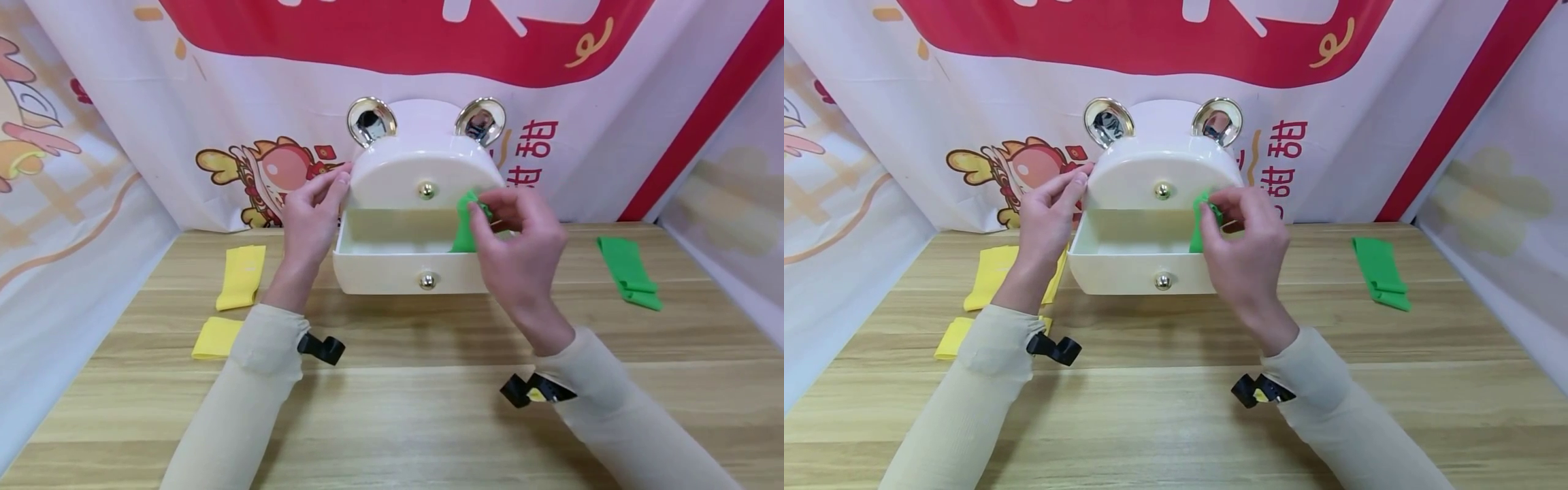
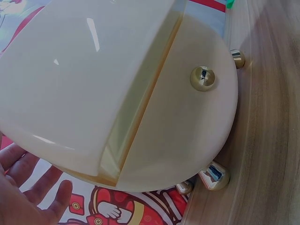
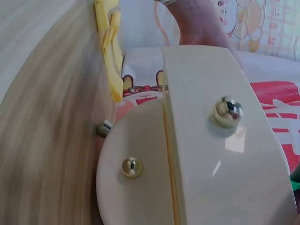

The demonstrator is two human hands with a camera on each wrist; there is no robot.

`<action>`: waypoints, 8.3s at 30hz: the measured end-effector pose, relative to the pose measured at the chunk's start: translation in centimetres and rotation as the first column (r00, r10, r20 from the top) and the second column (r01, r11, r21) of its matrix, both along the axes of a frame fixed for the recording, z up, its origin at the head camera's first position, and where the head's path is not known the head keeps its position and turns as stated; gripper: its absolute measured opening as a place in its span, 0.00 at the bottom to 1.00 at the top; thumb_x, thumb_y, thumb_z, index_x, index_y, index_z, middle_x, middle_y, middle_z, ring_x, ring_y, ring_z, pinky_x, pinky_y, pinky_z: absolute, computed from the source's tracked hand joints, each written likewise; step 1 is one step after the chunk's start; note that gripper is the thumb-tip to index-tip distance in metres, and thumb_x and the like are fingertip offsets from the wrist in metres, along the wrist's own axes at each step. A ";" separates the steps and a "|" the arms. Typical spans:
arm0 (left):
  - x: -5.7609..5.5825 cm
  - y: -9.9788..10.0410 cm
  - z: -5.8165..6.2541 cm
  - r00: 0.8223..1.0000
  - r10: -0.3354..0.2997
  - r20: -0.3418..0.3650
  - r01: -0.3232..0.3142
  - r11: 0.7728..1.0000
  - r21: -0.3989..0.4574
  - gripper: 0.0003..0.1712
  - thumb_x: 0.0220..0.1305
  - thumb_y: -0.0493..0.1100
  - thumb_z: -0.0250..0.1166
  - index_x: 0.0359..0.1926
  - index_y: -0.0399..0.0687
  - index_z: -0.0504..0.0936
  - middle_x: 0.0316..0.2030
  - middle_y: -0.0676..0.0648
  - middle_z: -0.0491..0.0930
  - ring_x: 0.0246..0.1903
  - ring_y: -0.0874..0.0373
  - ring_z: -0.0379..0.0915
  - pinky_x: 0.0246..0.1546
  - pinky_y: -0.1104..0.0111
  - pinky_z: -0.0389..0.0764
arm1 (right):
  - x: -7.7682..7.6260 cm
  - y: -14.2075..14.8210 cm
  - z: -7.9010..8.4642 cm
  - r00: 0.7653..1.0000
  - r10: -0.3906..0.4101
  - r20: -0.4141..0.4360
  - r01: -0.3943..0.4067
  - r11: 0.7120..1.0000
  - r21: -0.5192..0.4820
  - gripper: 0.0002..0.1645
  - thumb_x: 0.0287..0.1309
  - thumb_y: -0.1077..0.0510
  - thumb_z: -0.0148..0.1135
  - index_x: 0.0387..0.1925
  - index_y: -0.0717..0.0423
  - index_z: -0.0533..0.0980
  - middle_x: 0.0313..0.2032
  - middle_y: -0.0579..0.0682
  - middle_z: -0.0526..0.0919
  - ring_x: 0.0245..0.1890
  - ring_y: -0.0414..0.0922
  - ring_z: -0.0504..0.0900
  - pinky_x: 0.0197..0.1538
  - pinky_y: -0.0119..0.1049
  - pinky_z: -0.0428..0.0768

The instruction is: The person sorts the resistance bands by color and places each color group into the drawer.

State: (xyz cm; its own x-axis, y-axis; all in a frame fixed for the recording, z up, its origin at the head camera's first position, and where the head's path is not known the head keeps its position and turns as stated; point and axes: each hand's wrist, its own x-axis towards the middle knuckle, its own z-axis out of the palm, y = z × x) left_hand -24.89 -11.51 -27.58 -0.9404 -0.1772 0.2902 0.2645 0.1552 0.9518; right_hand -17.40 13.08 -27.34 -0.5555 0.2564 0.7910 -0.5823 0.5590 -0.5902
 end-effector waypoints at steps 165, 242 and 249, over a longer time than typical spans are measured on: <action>0.1 -0.1 0.1 0.999 -0.029 0.044 0.028 0.999 0.017 0.24 0.76 0.59 0.64 0.66 0.58 0.85 0.63 0.53 0.86 0.62 0.58 0.82 0.68 0.61 0.82 | -1.2 32.5 -8.6 0.572 -0.178 0.801 -0.110 0.951 0.290 0.25 0.70 0.46 0.70 0.58 0.59 0.83 0.33 0.11 0.76 0.37 0.17 0.71 0.37 0.22 0.72; 0.1 0.0 0.2 0.999 -0.003 0.053 0.003 1.000 -0.001 0.22 0.76 0.59 0.65 0.65 0.61 0.86 0.63 0.56 0.86 0.64 0.61 0.81 0.69 0.64 0.81 | 2.2 14.0 5.8 0.874 0.449 0.185 -0.270 0.766 -0.584 0.26 0.55 0.63 0.80 0.56 0.67 0.85 0.48 0.54 0.88 0.47 0.46 0.89 0.49 0.30 0.87; 0.1 0.0 0.1 0.999 0.006 0.040 -0.005 1.000 -0.017 0.23 0.76 0.59 0.64 0.65 0.60 0.86 0.64 0.54 0.86 0.64 0.59 0.81 0.69 0.63 0.81 | 1.7 11.4 9.2 0.884 0.396 0.248 -0.220 0.822 -0.526 0.30 0.50 0.54 0.85 0.55 0.60 0.87 0.57 0.51 0.87 0.54 0.46 0.87 0.49 0.24 0.86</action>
